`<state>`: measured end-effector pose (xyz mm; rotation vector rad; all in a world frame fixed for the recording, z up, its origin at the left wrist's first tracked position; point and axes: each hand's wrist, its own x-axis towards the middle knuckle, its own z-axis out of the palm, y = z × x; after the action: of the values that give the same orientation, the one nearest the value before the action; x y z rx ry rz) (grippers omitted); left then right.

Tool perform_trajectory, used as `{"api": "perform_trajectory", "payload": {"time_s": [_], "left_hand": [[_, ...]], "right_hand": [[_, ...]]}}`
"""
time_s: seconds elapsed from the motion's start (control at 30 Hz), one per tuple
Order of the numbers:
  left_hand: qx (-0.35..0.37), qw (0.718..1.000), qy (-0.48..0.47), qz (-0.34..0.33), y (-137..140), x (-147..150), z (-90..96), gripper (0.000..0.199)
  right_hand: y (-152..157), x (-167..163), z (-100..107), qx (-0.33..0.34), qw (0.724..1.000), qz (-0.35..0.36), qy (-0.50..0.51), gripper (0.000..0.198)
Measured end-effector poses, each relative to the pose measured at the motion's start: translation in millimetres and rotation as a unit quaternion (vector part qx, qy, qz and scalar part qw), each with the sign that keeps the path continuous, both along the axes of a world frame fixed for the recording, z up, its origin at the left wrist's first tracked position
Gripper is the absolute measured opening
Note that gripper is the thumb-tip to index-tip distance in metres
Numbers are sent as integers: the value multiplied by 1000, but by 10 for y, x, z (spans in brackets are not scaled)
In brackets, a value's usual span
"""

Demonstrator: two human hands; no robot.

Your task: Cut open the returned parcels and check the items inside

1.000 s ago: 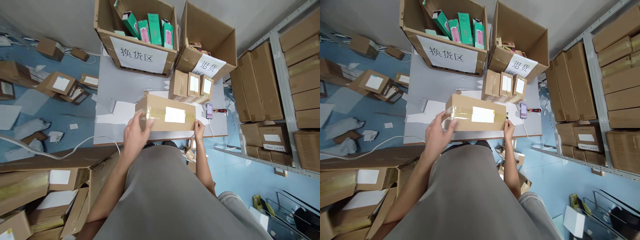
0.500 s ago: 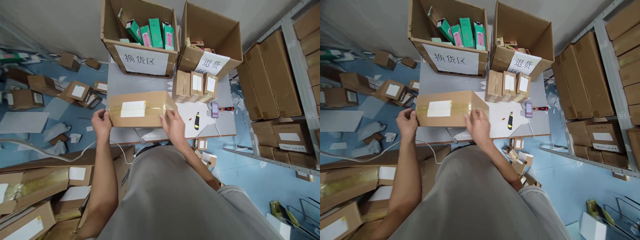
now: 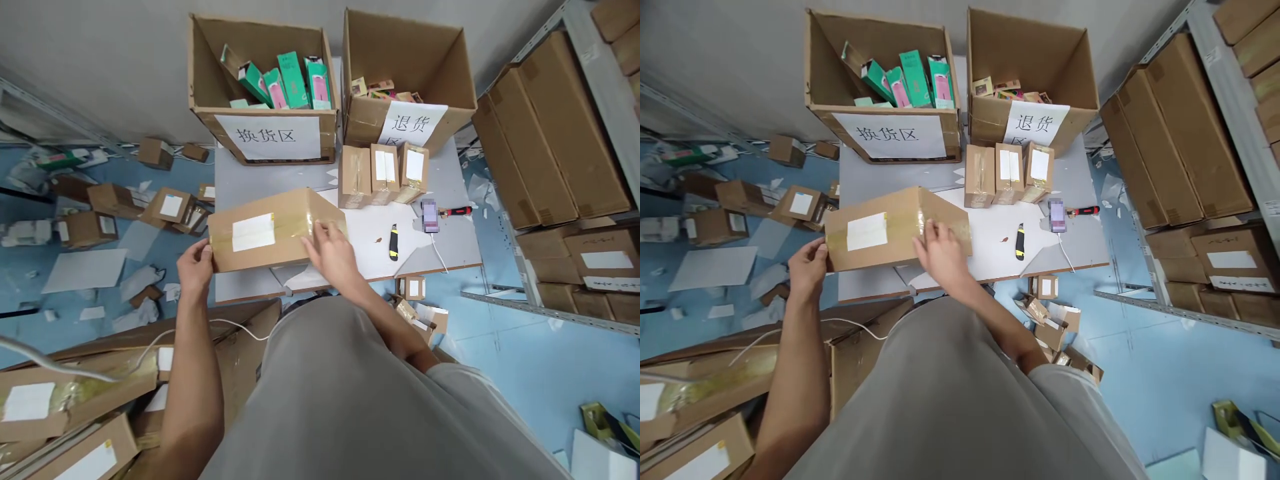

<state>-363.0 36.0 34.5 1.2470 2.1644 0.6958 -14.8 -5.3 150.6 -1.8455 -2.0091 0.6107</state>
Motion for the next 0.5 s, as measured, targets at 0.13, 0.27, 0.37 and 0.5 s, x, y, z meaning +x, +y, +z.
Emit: {"api": "perform_trajectory", "payload": {"time_s": [0.13, 0.27, 0.37, 0.5], "left_hand": [[6, 997, -81, 10, -16, 384, 176, 50], [8, 1000, 3, -25, 56, 822, 310, 59], [18, 995, 69, -68, 200, 1208, 381, 74], [56, 989, 47, -125, 611, 1881, 473, 80]], "right_hand": [[-103, 670, -425, -5, 997, -50, 67, 53], [-198, 1061, -839, -41, 984, -97, 146, 51], [-231, 1298, -1094, -74, 961, -99, 246, 49], [-47, 1834, -1314, -75, 938, -132, 310, 59]]}}
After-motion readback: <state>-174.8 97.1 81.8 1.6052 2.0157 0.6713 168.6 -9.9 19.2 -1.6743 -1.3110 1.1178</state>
